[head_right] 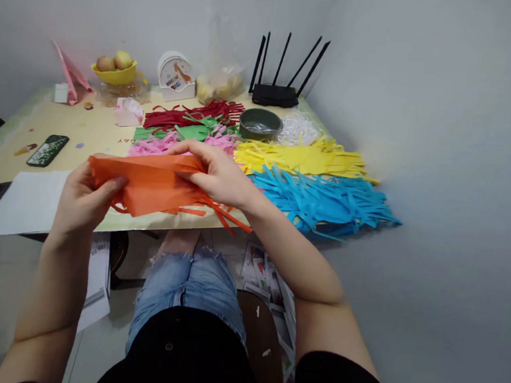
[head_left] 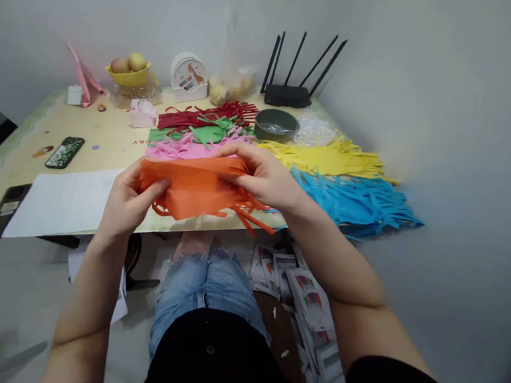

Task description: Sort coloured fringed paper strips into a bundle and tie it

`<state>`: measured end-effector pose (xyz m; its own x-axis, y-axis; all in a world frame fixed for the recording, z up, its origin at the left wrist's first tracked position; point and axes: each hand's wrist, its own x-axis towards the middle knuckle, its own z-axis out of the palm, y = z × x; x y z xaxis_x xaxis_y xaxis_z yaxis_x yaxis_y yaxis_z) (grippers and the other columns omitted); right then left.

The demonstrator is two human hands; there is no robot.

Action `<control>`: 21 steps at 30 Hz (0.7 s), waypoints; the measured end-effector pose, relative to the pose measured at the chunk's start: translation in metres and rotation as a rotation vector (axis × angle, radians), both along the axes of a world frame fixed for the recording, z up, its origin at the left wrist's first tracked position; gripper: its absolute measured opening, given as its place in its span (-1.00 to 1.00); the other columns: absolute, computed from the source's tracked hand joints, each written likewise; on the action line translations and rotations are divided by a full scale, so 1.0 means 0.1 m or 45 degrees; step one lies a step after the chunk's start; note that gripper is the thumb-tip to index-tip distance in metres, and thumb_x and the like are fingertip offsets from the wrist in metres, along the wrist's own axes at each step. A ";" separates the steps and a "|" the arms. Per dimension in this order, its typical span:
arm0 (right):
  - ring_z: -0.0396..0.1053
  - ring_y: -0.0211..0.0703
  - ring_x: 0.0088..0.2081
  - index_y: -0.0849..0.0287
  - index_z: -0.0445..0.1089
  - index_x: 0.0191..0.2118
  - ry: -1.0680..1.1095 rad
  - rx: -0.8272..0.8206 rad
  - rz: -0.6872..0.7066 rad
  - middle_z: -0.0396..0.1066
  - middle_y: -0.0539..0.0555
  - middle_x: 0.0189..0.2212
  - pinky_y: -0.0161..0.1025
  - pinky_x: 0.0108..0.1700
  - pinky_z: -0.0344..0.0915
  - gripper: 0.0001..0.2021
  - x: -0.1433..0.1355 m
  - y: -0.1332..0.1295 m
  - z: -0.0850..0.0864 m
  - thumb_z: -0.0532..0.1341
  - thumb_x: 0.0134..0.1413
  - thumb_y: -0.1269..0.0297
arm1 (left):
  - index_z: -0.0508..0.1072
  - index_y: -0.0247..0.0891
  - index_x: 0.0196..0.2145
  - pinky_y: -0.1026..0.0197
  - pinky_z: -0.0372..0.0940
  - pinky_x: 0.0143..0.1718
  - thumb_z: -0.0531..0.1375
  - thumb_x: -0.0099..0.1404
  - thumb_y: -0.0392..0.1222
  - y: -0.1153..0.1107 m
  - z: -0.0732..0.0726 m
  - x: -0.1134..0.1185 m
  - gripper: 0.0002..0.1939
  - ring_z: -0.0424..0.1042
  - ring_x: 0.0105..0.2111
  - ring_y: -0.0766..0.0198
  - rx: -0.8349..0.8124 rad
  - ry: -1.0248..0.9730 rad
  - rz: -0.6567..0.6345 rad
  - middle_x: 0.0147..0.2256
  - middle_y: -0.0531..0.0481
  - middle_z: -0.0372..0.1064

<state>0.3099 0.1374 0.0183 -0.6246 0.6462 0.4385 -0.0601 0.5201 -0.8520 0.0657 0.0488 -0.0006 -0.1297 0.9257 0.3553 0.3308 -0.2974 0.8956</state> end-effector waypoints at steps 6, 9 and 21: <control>0.40 -0.28 -0.33 0.21 0.44 -0.33 0.000 0.013 0.155 0.47 -0.01 -0.37 -0.33 -0.21 0.31 -0.66 0.06 0.02 -0.05 0.01 -0.25 0.49 | 0.58 -0.16 -0.52 0.18 0.39 -0.38 0.25 0.12 -0.25 -0.05 0.01 -0.05 -0.89 0.47 -0.39 0.21 0.007 -0.061 -0.210 -0.40 -0.05 0.50; 0.40 -0.28 -0.35 0.21 0.44 -0.40 -0.031 0.039 0.181 0.47 0.00 -0.42 -0.30 -0.18 0.32 -0.67 0.09 0.03 -0.05 -0.02 -0.30 0.49 | 0.57 -0.15 -0.54 0.15 0.36 -0.37 0.20 0.09 -0.31 -0.07 0.04 -0.06 -0.84 0.44 -0.41 0.21 0.011 -0.024 -0.263 -0.40 -0.05 0.48; 0.45 -0.14 -0.15 0.21 0.56 -0.23 -0.264 0.139 0.281 0.54 0.09 -0.21 -0.18 0.03 0.31 -0.72 0.21 0.14 0.00 0.19 0.20 0.12 | 0.47 -0.20 -0.48 0.18 0.29 -0.33 0.24 0.29 -0.11 -0.13 0.20 -0.03 -0.79 0.41 -0.38 0.22 0.116 0.450 -0.263 -0.45 -0.03 0.43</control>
